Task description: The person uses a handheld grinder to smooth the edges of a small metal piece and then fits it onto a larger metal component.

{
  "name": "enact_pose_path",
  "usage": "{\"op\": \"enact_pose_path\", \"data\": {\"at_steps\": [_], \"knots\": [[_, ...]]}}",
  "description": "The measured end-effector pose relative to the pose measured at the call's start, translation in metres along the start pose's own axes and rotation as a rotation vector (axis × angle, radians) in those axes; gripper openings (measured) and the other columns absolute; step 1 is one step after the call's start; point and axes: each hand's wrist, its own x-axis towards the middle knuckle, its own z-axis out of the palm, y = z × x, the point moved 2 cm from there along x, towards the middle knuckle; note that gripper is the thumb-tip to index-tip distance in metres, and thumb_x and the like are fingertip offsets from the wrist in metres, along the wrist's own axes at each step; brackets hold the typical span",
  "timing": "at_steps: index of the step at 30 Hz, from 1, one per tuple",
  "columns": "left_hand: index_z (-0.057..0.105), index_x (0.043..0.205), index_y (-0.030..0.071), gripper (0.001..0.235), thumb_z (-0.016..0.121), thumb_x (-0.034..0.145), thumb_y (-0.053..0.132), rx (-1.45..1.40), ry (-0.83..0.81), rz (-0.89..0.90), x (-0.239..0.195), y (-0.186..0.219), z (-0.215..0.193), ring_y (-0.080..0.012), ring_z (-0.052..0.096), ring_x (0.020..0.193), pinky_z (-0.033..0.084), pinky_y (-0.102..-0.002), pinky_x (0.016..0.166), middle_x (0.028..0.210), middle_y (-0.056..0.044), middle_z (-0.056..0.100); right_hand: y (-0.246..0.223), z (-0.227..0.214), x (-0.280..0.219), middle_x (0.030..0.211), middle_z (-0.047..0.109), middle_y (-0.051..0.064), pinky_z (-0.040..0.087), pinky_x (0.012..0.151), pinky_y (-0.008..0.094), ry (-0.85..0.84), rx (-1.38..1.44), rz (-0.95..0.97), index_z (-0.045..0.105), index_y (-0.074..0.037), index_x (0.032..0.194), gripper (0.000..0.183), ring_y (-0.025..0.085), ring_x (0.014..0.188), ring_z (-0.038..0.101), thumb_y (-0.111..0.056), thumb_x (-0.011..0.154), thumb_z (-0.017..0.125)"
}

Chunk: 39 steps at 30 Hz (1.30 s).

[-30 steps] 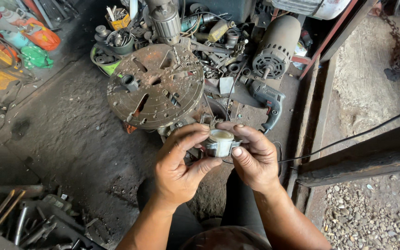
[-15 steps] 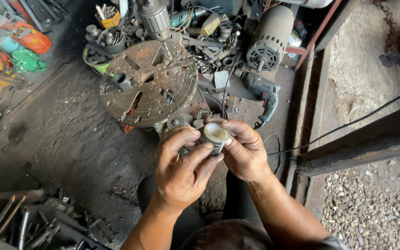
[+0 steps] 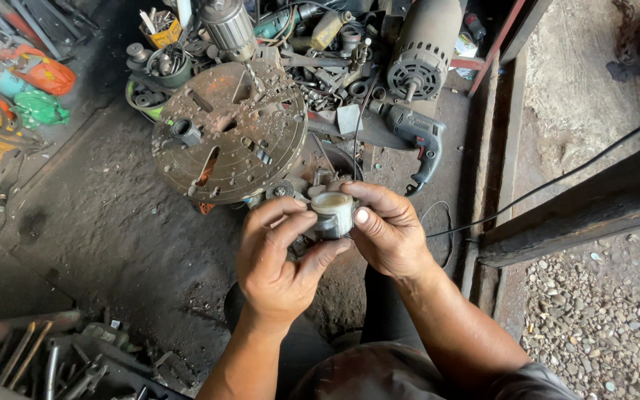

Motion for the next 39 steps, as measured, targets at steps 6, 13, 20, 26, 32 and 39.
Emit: {"op": "enact_pose_path", "data": {"at_steps": [6, 13, 20, 26, 32, 39], "knots": [[0.069, 0.11, 0.001, 0.04, 0.088, 0.081, 0.022, -0.144, 0.12, -0.015, 0.002, -0.008, 0.003, -0.0268, 0.067, 0.09, 0.06, -0.037, 0.074, 0.106, -0.017, 0.067, 0.025, -0.017, -0.002, 0.129, 0.065, 0.031, 0.056, 0.1, 0.055, 0.147, -0.059, -0.115, 0.063, 0.012, 0.122, 0.033, 0.039, 0.12, 0.064, -0.001, 0.093, 0.066], [0.067, 0.111, -0.003, 0.048, 0.091, 0.075, 0.017, -0.334, 0.148, -0.195, -0.014, -0.026, 0.011, -0.0218, 0.07, 0.086, 0.063, -0.03, 0.073, 0.108, -0.018, 0.068, 0.016, -0.004, -0.001, 0.118, 0.07, 0.025, 0.058, 0.096, 0.044, 0.148, -0.17, -0.123, 0.066, 0.011, 0.121, 0.034, 0.031, 0.113, 0.066, -0.007, 0.093, 0.069], [0.059, 0.126, -0.009, 0.052, 0.081, 0.086, 0.016, -0.63, 0.071, -0.453, -0.03, -0.041, 0.022, -0.0317, 0.071, 0.092, 0.065, -0.041, 0.08, 0.111, -0.028, 0.063, 0.008, 0.002, 0.004, 0.113, 0.071, 0.022, 0.058, 0.094, 0.041, 0.172, -0.342, -0.12, 0.067, 0.011, 0.121, 0.038, 0.024, 0.108, 0.067, -0.014, 0.093, 0.071], [0.063, 0.129, -0.003, 0.037, 0.063, 0.101, 0.021, -0.688, -0.039, -0.643, -0.025, -0.037, 0.016, -0.0245, 0.067, 0.08, 0.063, -0.037, 0.073, 0.098, -0.023, 0.067, -0.01, 0.029, 0.015, 0.081, 0.067, 0.011, 0.053, 0.069, 0.025, 0.242, -0.445, -0.055, 0.071, 0.008, 0.113, 0.031, 0.01, 0.075, 0.057, -0.018, 0.096, 0.069], [0.066, 0.127, 0.0, 0.034, 0.052, 0.106, 0.023, -0.685, -0.034, -0.727, -0.026, -0.041, 0.02, -0.0209, 0.068, 0.064, 0.052, -0.032, 0.063, 0.076, -0.019, 0.071, -0.008, 0.028, 0.018, 0.066, 0.057, 0.005, 0.039, 0.055, 0.018, 0.286, -0.479, -0.006, 0.073, 0.005, 0.104, 0.028, 0.006, 0.064, 0.045, -0.021, 0.097, 0.068], [0.067, 0.117, 0.0, 0.028, 0.046, 0.109, 0.018, -0.588, 0.048, -0.732, -0.03, -0.05, 0.029, -0.0167, 0.059, 0.061, 0.053, -0.026, 0.053, 0.074, -0.016, 0.064, 0.007, 0.025, 0.014, 0.068, 0.064, 0.013, 0.052, 0.054, 0.023, 0.302, -0.475, 0.095, 0.073, 0.005, 0.109, 0.03, 0.011, 0.061, 0.057, -0.022, 0.101, 0.061]]}}
